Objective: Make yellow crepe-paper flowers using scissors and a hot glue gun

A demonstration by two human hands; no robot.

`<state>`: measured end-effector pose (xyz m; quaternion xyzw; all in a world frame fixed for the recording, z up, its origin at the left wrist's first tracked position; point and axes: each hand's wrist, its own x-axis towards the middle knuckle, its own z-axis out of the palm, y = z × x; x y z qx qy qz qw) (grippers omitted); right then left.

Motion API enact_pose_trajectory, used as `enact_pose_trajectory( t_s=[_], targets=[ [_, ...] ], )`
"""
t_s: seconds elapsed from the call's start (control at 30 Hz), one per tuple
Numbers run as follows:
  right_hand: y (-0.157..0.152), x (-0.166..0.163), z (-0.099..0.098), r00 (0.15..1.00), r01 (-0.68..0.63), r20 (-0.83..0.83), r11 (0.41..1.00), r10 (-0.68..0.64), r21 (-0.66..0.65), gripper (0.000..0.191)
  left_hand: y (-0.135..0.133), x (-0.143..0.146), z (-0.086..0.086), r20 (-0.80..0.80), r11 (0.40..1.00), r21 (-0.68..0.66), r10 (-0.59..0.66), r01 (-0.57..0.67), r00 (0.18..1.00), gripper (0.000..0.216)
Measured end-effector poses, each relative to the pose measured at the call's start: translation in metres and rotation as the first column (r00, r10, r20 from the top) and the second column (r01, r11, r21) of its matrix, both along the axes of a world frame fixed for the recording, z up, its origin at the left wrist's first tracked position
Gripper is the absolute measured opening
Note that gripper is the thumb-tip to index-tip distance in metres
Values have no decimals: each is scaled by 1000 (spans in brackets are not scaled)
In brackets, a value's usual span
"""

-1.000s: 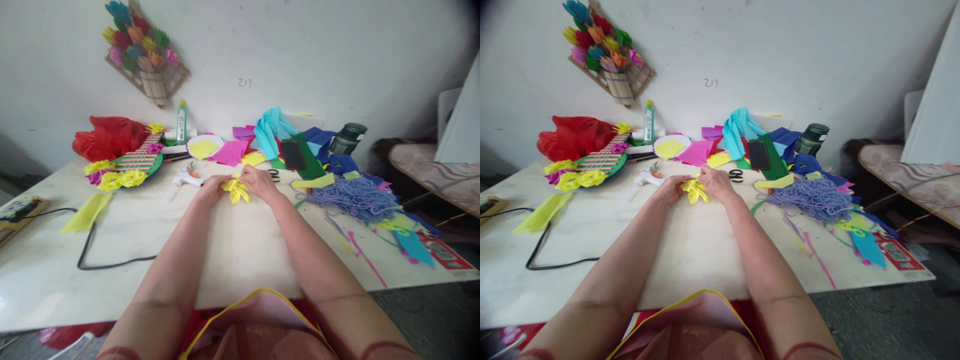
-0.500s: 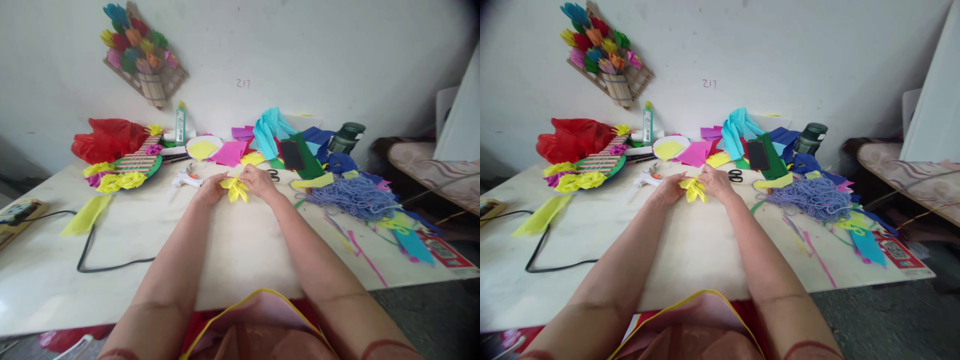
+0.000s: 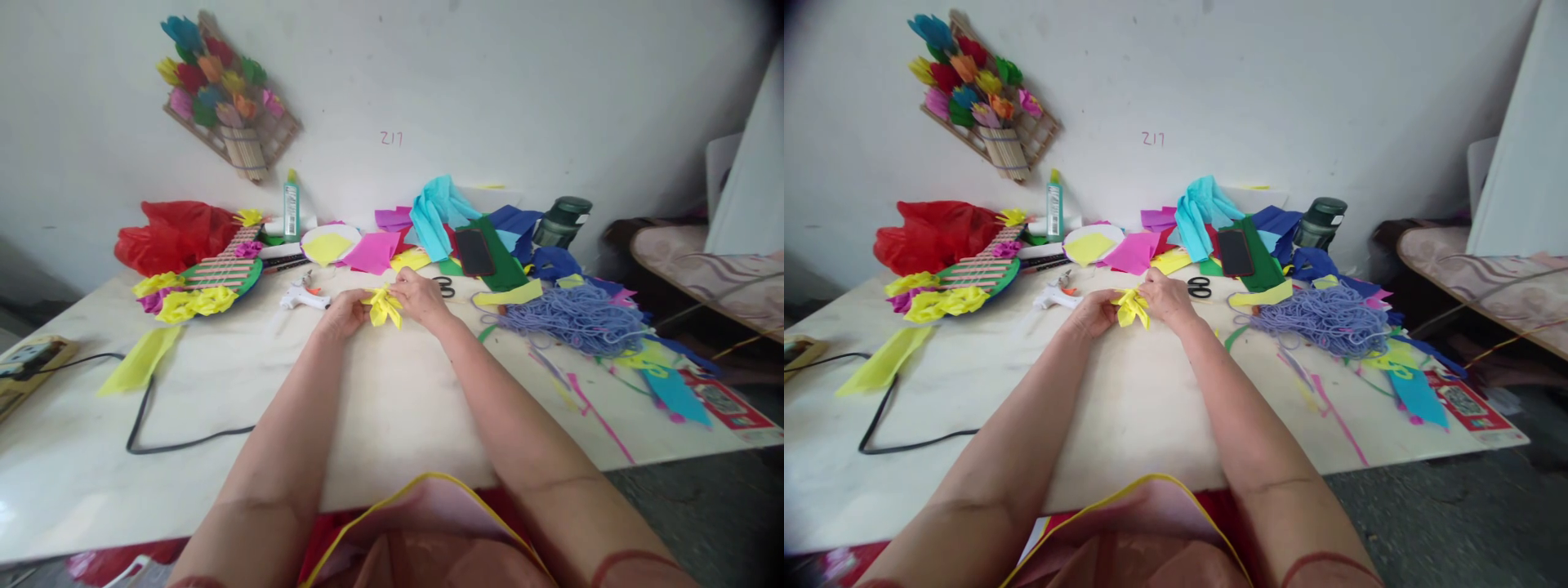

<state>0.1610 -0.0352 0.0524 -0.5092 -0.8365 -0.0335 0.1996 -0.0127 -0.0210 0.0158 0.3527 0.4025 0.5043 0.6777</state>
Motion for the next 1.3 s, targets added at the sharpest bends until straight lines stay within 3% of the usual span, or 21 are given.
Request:
enact_pose_trajectory(
  t_s=[0.53, 0.83, 1.1, 1.3],
  targets=[
    [0, -4, -2, 994, 85, 78, 996, -83, -18, 35, -1, 4, -4, -38, 996, 90, 18, -15, 999, 19],
    [-3, -4, 1, 988, 37, 149, 998, -44, 49, 36, -2, 4, -1, 14, 997, 66, 30, -30, 999, 11],
    [-3, -3, 1, 995, -27, 95, 996, 19, 89, 38, -2, -1, -2, 29, 996, 87, -4, 1, 1000, 28],
    [-2, -3, 3, 995, -41, 97, 997, 35, 66, 33, -2, 0, -1, 69, 1000, 25, -6, 5, 998, 18]
  ],
)
